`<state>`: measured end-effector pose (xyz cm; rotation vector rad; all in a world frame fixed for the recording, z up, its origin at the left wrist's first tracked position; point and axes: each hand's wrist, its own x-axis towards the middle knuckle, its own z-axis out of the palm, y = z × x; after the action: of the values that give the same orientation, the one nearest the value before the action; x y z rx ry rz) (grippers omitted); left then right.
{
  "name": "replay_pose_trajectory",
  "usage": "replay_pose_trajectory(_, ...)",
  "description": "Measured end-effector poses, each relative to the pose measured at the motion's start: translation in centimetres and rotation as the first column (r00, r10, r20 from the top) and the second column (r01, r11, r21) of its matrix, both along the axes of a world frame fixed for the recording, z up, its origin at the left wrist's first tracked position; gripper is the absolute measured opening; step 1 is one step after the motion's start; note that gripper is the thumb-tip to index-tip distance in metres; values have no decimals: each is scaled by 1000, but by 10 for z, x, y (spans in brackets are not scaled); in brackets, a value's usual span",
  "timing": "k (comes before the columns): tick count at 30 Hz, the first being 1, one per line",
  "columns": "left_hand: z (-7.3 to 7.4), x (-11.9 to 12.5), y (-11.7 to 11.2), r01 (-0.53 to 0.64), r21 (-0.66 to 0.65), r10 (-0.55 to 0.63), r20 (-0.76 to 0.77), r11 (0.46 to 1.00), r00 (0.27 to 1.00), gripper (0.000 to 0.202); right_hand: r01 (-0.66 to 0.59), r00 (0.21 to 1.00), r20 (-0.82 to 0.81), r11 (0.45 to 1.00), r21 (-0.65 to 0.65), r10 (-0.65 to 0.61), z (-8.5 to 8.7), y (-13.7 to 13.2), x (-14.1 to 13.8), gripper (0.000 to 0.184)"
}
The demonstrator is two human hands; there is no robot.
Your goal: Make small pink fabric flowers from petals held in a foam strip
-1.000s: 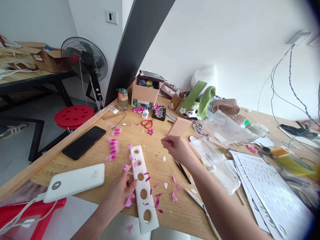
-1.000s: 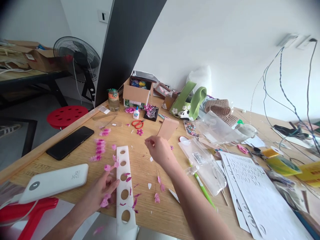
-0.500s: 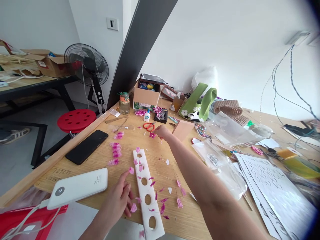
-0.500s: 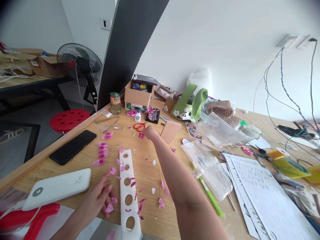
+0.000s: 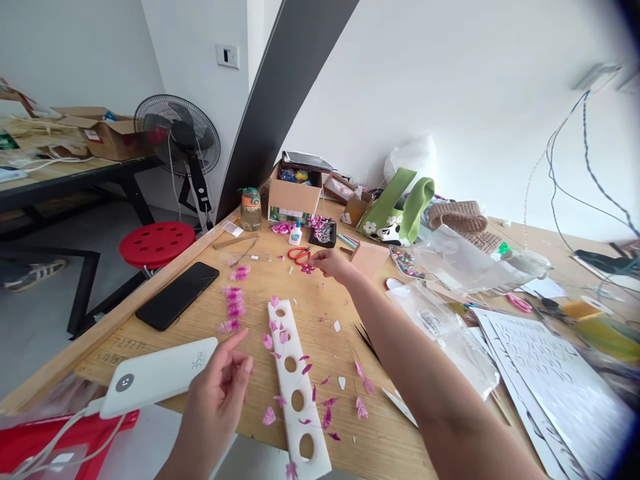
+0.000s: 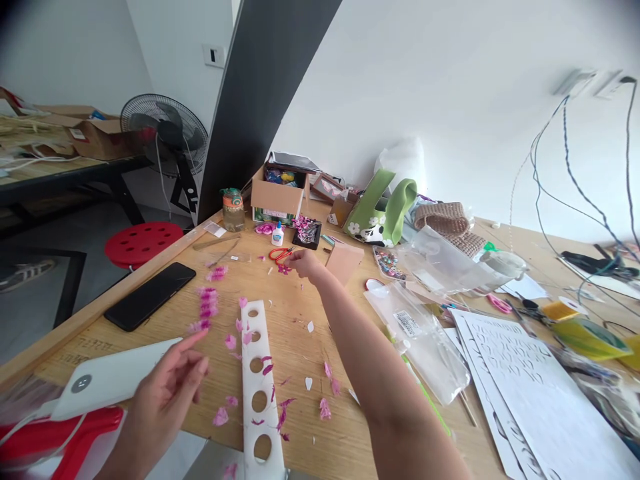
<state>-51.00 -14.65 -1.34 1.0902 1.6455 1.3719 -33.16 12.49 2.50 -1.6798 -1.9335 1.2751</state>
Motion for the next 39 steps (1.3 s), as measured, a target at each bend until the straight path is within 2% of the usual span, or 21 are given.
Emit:
replay_pose_trajectory(2, 15, -1, 2, -113, 133, 121, -50, 985, 991, 41, -92, 993, -78, 996, 14, 92, 17, -6, 9, 18)
replay_pose_trajectory(5, 35, -3, 9, -136, 281, 165, -79, 950, 983, 30, -245, 957, -162, 970, 3, 242, 48, -19, 21, 21)
replay_pose_trajectory(7, 44, -3, 17, -60, 358, 100, -94, 932, 991, 24, -378, 909, -197, 926, -16, 367, 69, -28, 28, 22)
replay_pose_trajectory(10, 53, -2, 30, 103, 420, -51, -134, 902, 990, 20, -632, 760, -217, 775, -23, 613, 96, -45, 33, 20)
replay_pose_trajectory(12, 57, 1, 39, 184, 418, -117, -180, 890, 977, 20, -734, 669, -193, 679, -22, 718, 110, -57, 33, 17)
replay_pose_trajectory(15, 64, 6, 51, 314, 386, -208, -291, 867, 934, 21, -827, 561, -164, 558, -69, 811, 124, -74, 28, 16)
replay_pose_trajectory(17, 68, 12, 56, 407, 356, -284, -350, 841, 893, 20, -860, 509, -150, 498, -108, 847, 128, -84, 24, 17)
replay_pose_trajectory(21, 72, 23, 57, 553, 294, -419, -412, 780, 809, 11, -894, 444, -107, 432, -116, 890, 131, -96, 17, 16)
replay_pose_trajectory(28, 73, 29, 48, 587, 276, -419, -482, 761, 769, 9, -894, 437, -42, 428, -134, 899, 132, -107, 8, 7)
replay_pose_trajectory(31, 72, 30, 45, 587, 275, -411, -496, 761, 765, 9, -907, 411, -64, 401, -128, 909, 130, -110, 5, 7)
replay_pose_trajectory(35, 70, 31, 43, 606, 264, -438, -489, 750, 755, 8, -906, 418, -85, 408, -112, 905, 132, -115, 3, 7)
replay_pose_trajectory(37, 68, 31, 43, 597, 284, -425, -485, 750, 764, 10, -902, 432, -63, 431, -36, 899, 136, -120, 5, 8)
replay_pose_trajectory(38, 66, 31, 42, 578, 311, -402, -477, 754, 782, 10, -881, 469, -50, 471, 42, 882, 138, -124, 7, 10)
replay_pose_trajectory(39, 65, 30, 43, 547, 344, -371, -459, 764, 807, 10, -833, 535, -45, 535, 141, 844, 139, -128, 11, 12)
